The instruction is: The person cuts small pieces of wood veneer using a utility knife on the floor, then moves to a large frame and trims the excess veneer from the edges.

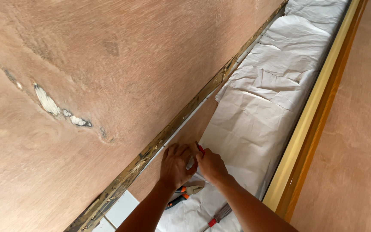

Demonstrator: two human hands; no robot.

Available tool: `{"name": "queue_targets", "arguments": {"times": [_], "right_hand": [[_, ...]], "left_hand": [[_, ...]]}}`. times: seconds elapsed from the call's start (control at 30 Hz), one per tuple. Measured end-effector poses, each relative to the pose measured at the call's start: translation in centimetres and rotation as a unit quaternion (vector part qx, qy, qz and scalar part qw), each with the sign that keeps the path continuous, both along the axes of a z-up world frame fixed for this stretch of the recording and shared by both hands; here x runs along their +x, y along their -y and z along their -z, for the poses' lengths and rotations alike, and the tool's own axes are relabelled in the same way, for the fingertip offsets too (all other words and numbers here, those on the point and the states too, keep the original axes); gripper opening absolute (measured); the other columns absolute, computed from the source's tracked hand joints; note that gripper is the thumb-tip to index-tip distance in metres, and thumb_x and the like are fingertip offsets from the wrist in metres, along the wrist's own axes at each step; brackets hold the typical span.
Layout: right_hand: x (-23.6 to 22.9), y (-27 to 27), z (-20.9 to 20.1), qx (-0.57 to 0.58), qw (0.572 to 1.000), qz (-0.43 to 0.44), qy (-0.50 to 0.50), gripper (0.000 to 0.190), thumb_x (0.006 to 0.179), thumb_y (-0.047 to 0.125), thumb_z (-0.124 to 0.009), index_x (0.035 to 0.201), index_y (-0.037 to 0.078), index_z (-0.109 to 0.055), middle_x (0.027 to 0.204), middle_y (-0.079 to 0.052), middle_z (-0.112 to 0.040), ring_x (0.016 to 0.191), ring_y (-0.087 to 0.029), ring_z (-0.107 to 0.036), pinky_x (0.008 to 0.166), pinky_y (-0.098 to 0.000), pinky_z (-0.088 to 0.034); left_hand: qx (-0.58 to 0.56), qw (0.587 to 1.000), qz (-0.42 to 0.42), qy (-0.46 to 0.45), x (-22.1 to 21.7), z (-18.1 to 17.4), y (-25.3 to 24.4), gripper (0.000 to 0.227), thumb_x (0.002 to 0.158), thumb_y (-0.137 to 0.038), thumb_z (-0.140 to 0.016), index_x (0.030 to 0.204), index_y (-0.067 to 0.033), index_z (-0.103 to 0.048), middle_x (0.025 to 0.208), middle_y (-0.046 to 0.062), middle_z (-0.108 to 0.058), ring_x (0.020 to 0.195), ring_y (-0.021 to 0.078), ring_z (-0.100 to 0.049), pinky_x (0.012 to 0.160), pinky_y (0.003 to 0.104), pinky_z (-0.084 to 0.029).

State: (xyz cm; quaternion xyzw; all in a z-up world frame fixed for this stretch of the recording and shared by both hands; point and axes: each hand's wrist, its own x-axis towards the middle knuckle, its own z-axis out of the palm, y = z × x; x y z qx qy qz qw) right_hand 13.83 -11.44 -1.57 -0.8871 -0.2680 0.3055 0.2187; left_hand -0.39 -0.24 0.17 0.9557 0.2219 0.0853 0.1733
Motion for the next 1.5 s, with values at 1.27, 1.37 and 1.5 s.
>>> {"name": "queue_targets", "arguments": {"times": [1.27, 1.37, 1.5], "right_hand": [[0.3, -0.6, -1.7, -0.045, 0.998, -0.050, 0.016, 0.067, 0.115, 0.053, -0.030, 0.125, 0.000, -0.070, 0.102, -0.027, -0.079, 0.101, -0.045, -0.083, 0.080, -0.0534, -0.069], [-0.2, 0.3, -0.7, -0.048, 0.998, -0.045, 0.013, 0.067, 0.114, 0.054, -0.030, 0.124, 0.001, -0.071, 0.102, -0.027, -0.080, 0.102, -0.045, -0.083, 0.081, -0.0537, -0.069], [-0.8, 1.6, 0.6, -0.051, 0.998, -0.040, 0.010, 0.067, 0.114, 0.054, -0.031, 0.123, 0.001, -0.072, 0.103, -0.027, -0.080, 0.103, -0.045, -0.083, 0.082, -0.0541, -0.068]], "left_hand": [[-0.026, 0.989, -0.041, -0.142, 0.8, -4.7, 1.3, 0.049, 0.104, -0.064, -0.045, 0.132, -0.0281, -0.064, 0.150, -0.005, -0.060, 0.129, 0.0256, -0.054, 0.104, 0.051, -0.041], [-0.027, 0.988, -0.041, -0.145, 0.5, -5.2, 1.5, 0.048, 0.103, -0.063, -0.049, 0.132, -0.0274, -0.064, 0.149, -0.004, -0.061, 0.129, 0.0259, -0.054, 0.105, 0.052, -0.041], [-0.023, 0.987, -0.042, -0.155, 0.4, -6.0, 1.6, 0.051, 0.103, -0.065, -0.051, 0.133, -0.0264, -0.064, 0.147, -0.004, -0.062, 0.128, 0.0248, -0.053, 0.106, 0.051, -0.040]]}}
